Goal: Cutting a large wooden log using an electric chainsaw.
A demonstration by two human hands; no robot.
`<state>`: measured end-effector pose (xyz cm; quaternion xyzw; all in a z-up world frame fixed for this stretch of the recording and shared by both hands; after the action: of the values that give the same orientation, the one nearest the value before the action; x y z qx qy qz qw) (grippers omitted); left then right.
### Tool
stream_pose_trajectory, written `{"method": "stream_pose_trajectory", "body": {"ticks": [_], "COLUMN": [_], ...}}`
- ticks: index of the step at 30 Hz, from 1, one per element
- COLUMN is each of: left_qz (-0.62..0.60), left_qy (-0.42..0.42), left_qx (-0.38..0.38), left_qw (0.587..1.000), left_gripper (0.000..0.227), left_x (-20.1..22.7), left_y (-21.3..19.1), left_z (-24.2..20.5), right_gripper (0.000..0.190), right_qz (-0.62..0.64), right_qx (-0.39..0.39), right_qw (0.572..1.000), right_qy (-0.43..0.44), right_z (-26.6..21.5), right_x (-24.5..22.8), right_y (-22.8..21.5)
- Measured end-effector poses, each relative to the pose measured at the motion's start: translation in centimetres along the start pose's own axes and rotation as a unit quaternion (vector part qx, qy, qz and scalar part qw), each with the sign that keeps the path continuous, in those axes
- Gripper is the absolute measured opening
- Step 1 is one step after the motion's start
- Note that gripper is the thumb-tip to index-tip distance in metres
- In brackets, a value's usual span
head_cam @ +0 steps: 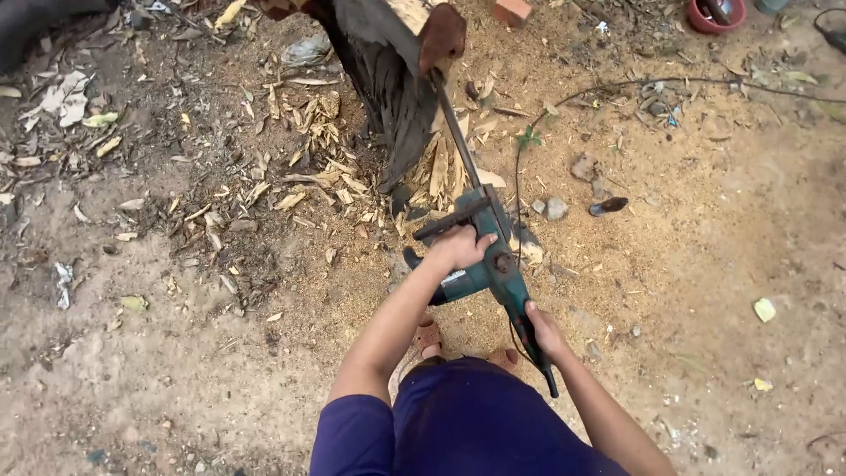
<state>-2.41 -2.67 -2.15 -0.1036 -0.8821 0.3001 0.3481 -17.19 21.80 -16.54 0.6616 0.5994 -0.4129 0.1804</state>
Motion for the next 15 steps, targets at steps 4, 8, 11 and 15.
{"method": "stream_pose_trajectory", "body": {"ticks": [4,8,11,15], "left_qz": [-0.002,0.012,0.013,-0.011], "left_qy": [-0.008,-0.008,-0.009,-0.012], "left_qx": [0.006,0.037,0.042,0.028], "left_qw": [1.0,0.999,0.999,0.999], "left_gripper": [0.085,0.084,0.084,0.081], "left_x": [0.0,-0.1,-0.1,0.0], "left_y": [-1.6,-4.1,-5.0,-4.2], "left_z": [0.0,0.0,0.3,-0.9], "right_gripper": [0.074,0.075,0.076,0.076], "right_qz": [0.002,0.016,0.018,0.01], "right_qx": [0.01,0.003,0.003,-0.001], "right_qw": [1.0,1.0,0.999,1.0], "right_qy": [-0.006,-0.021,-0.026,-0.028], "right_z": [0.9,2.1,2.1,1.8], "right_x": [-1.2,-3.1,-3.6,-2.6], "right_y": [0.2,0.4,0.6,0.4]}}
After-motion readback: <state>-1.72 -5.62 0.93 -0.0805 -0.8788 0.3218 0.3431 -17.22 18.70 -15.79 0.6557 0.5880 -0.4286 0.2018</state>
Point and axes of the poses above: each hand's wrist, its own z-axis towards the middle knuckle, its own y-axis out of the palm, x = y × z, the point moved 4 cm from there along z, towards the middle knuckle, and after that the axes turned 1 degree about -y, right-handed, at the moved point
